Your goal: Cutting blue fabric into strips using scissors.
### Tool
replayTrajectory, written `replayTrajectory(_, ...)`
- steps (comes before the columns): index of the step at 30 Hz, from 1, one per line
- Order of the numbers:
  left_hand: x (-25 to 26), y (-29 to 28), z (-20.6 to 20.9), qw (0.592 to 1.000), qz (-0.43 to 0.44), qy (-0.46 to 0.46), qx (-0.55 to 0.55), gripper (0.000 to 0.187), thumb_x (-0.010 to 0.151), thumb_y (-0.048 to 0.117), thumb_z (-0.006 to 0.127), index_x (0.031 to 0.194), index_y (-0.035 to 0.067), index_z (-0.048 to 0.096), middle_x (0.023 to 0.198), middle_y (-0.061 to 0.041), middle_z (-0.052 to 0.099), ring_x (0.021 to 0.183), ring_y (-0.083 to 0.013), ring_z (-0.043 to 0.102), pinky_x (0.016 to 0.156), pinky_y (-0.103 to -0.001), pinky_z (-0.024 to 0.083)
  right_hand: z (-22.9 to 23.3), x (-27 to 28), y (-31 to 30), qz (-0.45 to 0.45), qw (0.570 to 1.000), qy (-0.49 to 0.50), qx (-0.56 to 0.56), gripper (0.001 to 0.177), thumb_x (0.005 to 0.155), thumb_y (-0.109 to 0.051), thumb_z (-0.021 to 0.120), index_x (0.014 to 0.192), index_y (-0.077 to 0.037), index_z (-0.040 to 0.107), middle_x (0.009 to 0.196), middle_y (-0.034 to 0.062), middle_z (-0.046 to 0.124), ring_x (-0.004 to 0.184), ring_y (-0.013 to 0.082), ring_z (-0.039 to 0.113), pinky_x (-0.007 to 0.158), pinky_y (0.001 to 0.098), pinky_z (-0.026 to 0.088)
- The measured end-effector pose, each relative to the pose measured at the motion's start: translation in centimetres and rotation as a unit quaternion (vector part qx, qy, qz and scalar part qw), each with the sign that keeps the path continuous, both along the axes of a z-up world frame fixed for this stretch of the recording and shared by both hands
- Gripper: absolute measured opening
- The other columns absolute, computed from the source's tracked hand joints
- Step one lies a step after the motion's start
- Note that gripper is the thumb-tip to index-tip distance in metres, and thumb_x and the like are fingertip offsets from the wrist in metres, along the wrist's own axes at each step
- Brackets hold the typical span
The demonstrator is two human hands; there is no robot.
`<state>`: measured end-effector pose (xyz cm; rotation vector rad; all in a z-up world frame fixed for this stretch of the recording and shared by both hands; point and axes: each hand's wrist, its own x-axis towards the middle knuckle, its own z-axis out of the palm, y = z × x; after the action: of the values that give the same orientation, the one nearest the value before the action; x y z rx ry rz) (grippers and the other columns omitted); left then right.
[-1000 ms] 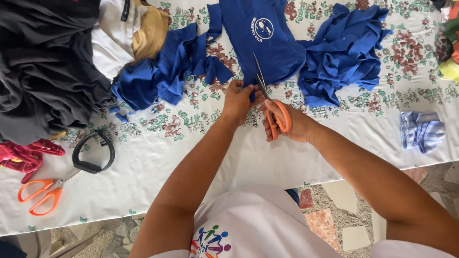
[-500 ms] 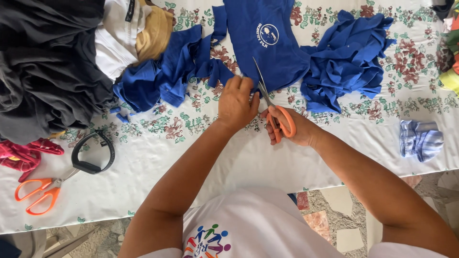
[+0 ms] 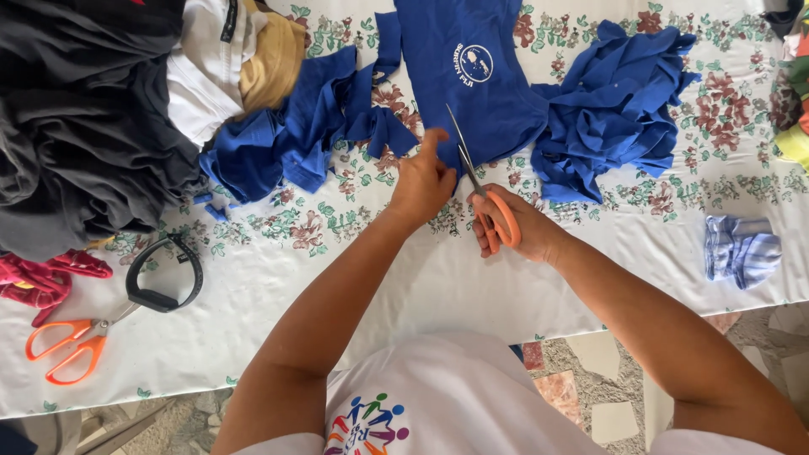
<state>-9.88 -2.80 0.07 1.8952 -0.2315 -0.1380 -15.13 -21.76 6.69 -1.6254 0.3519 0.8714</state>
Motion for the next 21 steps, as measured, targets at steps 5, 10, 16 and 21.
replayTrajectory(5,-0.7,1.5,1.0,0.964,-0.088,-0.202,0.147,0.034,0.092,0.013,0.072,0.123,0.004,0.062,0.106,-0.013,0.073,0.099,-0.0319,0.07,0.087,-0.043,0.057,-0.8,0.1,-0.4,0.018,1.0,-0.009,0.011,0.045,0.096,-0.052,0.058,0.097,-0.007,0.052,0.076,0.0078,0.062,0.059,0.02,0.063,0.056,0.0362,0.058)
replayTrajectory(10,-0.4,2.9,-1.4,0.844,-0.193,-0.451,0.217,0.035,0.091,0.012,0.069,0.124,0.001,0.069,0.129,-0.012,0.068,0.128,-0.0297,0.059,0.115,-0.045,0.043,-0.8,0.1,0.1,-0.007,1.0,0.003,-0.024,0.045,0.093,-0.051,0.063,0.1,-0.007,0.059,0.076,0.0054,0.061,0.06,0.0182,0.064,0.056,0.0349,0.057)
replayTrajectory(16,0.3,2.8,-2.0,0.824,-0.259,-0.438,0.25,0.043,0.094,0.022,0.065,0.131,-0.001,0.066,0.138,-0.014,0.064,0.137,-0.0302,0.053,0.123,-0.046,0.033,-0.1,0.4,0.4,0.006,0.999,0.008,-0.052,0.044,0.092,-0.052,0.063,0.102,-0.009,0.061,0.075,0.0048,0.061,0.06,0.0169,0.063,0.056,0.0346,0.058)
replayTrajectory(21,0.3,2.8,-2.6,0.836,-0.282,-0.404,0.241,0.046,0.097,0.026,0.063,0.133,-0.002,0.064,0.14,-0.015,0.062,0.138,-0.0316,0.05,0.122,-0.045,0.032,-0.6,0.2,0.8,0.006,0.998,0.016,-0.053,0.044,0.092,-0.052,0.062,0.102,-0.009,0.06,0.074,0.0044,0.061,0.06,0.0158,0.062,0.055,0.0343,0.056)
